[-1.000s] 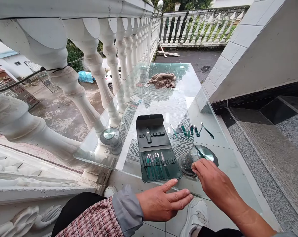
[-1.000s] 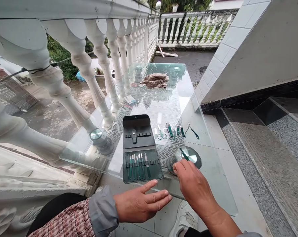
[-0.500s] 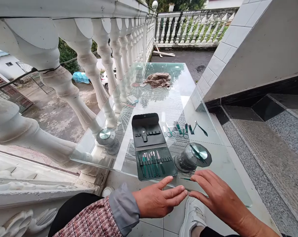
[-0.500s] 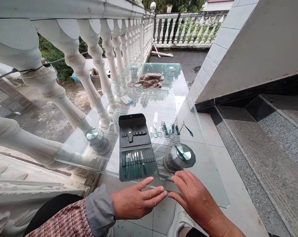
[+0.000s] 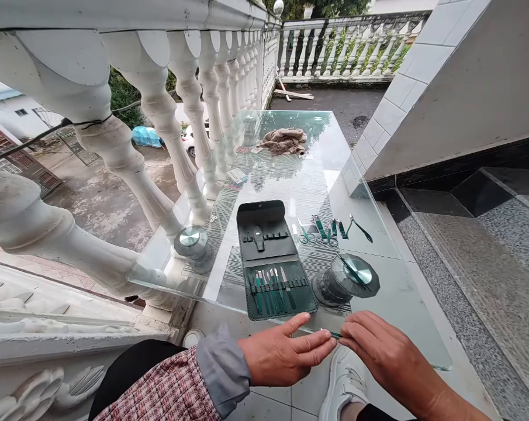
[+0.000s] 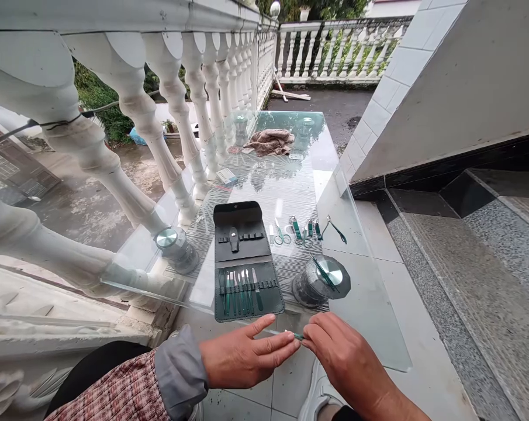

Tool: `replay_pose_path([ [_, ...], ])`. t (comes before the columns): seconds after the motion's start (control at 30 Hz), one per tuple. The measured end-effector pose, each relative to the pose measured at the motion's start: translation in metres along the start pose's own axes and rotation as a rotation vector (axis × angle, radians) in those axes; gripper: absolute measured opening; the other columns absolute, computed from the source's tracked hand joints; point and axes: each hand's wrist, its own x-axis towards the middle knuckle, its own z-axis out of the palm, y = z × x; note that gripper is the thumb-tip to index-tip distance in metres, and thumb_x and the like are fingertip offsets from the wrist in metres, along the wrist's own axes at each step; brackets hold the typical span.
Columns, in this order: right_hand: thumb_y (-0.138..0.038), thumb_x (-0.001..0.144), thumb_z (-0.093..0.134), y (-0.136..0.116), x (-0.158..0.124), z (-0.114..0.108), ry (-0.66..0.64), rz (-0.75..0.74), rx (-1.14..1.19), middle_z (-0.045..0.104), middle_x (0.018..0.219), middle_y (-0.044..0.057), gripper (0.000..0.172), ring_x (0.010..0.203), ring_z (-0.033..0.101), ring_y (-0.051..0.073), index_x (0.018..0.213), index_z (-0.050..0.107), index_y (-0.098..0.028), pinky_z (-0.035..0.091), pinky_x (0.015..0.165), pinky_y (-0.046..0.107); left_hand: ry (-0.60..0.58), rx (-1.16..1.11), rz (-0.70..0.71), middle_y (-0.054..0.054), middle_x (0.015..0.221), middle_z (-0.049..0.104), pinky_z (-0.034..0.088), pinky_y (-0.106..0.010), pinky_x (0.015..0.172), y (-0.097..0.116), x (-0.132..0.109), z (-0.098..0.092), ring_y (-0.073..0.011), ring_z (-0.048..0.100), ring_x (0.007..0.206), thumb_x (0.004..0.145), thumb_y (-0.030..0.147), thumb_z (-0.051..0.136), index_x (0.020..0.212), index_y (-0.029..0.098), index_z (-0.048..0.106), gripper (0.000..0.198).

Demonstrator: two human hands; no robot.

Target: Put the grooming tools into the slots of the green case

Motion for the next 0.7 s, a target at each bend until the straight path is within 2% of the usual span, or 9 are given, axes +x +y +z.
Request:
replay_pose_path([
  [0.13, -0.017, 0.090, 0.041, 0.002, 0.000, 0.000, -0.030, -0.001, -0.025, 0.051, 0.066, 0.001, 0.022, 0.063, 0.049, 0.013, 0.071, 0.051, -0.020, 0.037, 0.061, 0.026, 0.006, -0.016, -0.006, -0.009, 0.141, 0.039, 0.030, -0.050, 0.108, 0.001, 0.000, 0.002, -0.0240, 0.029, 0.134, 0.090, 0.014, 0.040, 0.111, 0.014, 0.063, 0.031],
  [0.23, -0.020, 0.091, 0.040, 0.009, -0.001, -0.002, -0.034, 0.060, -0.007, 0.050, 0.064, 0.000, 0.022, 0.059, 0.049, 0.012, 0.071, 0.049, -0.021, 0.037, 0.057, 0.025, 0.014, -0.034, -0.011, -0.008, 0.140, 0.040, 0.030, -0.049, 0.108, 0.001, 0.000, 0.003, -0.0226, 0.029, 0.134, 0.091, 0.013, 0.037, 0.109, 0.016, 0.064, 0.033],
  [0.4, -0.029, 0.090, 0.042, 0.014, 0.007, -0.007, -0.026, 0.307, 0.194, 0.056, 0.066, -0.001, 0.019, 0.058, 0.053, 0.011, 0.075, 0.051, -0.023, 0.044, 0.056, 0.022, 0.025, -0.035, -0.005, -0.009, 0.139, 0.042, 0.031, -0.051, 0.106, -0.001, 0.000, 0.000, -0.0241, 0.030, 0.133, 0.091, 0.012, 0.035, 0.106, 0.015, 0.065, 0.034],
  [0.6, -0.044, 0.079, 0.057, -0.006, 0.042, -0.009, 0.024, 0.552, 0.504, 0.059, 0.063, -0.001, 0.023, 0.056, 0.055, 0.012, 0.069, 0.057, -0.023, 0.046, 0.053, 0.023, 0.007, -0.024, -0.009, -0.007, 0.140, 0.040, 0.026, -0.047, 0.110, 0.001, -0.001, -0.001, -0.0262, 0.030, 0.133, 0.092, 0.015, 0.030, 0.115, 0.014, 0.061, 0.039],
  [0.7, -0.047, 0.073, 0.062, -0.016, 0.060, -0.006, 0.071, 0.710, 0.672, 0.064, 0.069, 0.001, 0.027, 0.061, 0.059, 0.015, 0.082, 0.063, -0.022, 0.049, 0.056, 0.025, 0.007, -0.027, -0.032, -0.006, 0.140, 0.041, 0.025, -0.046, 0.111, 0.004, -0.001, 0.002, -0.0285, 0.031, 0.132, 0.092, 0.019, 0.030, 0.118, 0.015, 0.060, 0.040],
])
